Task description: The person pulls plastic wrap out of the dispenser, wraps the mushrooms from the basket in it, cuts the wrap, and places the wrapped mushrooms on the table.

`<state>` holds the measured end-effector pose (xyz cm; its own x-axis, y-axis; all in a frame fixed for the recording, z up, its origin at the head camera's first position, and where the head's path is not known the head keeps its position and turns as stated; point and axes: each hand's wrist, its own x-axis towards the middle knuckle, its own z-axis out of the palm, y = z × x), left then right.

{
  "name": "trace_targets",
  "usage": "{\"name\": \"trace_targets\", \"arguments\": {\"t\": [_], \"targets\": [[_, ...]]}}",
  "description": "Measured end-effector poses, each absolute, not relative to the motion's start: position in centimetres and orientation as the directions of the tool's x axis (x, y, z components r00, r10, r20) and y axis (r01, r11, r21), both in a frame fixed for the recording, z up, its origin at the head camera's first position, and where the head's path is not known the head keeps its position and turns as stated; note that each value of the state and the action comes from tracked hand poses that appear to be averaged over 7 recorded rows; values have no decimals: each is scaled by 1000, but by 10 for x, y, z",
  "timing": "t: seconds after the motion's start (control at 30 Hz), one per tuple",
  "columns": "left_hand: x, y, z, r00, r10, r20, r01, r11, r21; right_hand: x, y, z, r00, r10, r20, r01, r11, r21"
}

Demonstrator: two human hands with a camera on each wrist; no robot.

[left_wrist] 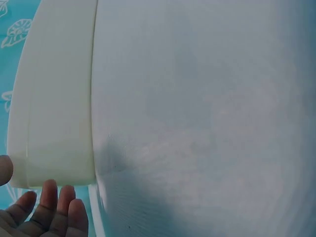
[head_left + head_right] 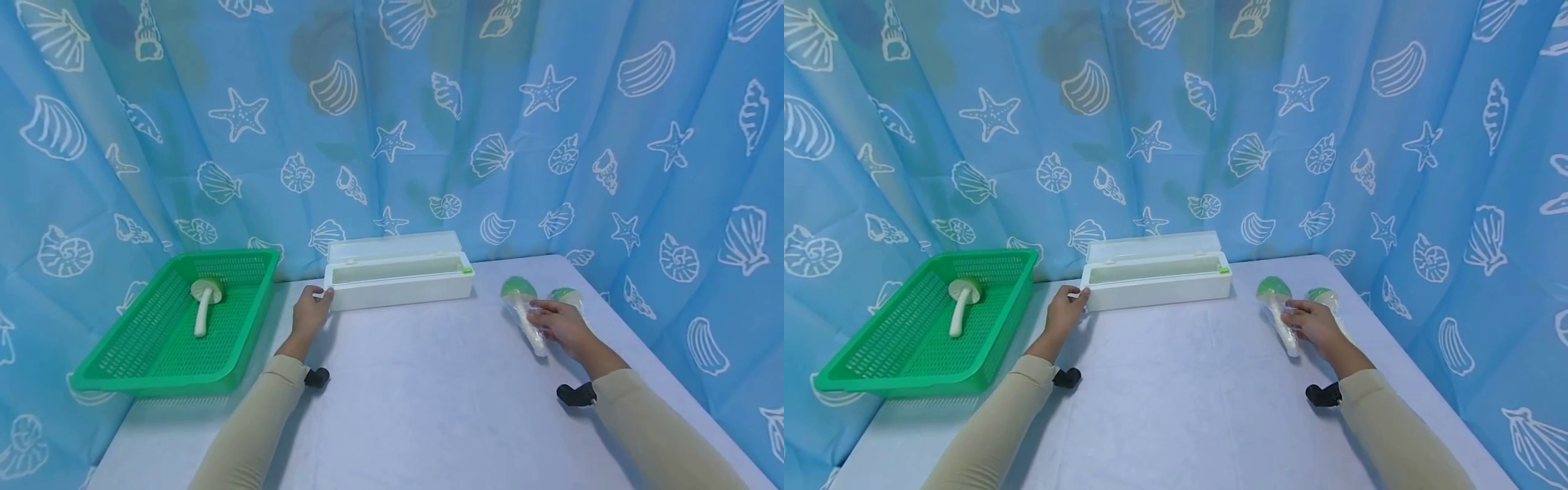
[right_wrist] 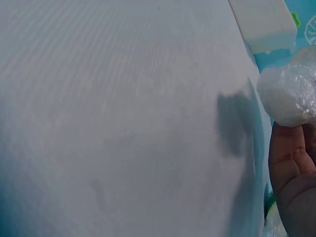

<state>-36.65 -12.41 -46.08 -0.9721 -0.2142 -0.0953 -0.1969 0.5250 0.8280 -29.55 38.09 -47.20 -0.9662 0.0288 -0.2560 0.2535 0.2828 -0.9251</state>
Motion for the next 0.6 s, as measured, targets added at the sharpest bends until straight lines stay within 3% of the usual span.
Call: {"name": "trace_targets", "arguments": {"t": [0.6], "targets": [[-371,-124,-464,-973,-219,-77,-186,536,823,-288,402,-476,-928,83,-363,361,446,-819]]}}
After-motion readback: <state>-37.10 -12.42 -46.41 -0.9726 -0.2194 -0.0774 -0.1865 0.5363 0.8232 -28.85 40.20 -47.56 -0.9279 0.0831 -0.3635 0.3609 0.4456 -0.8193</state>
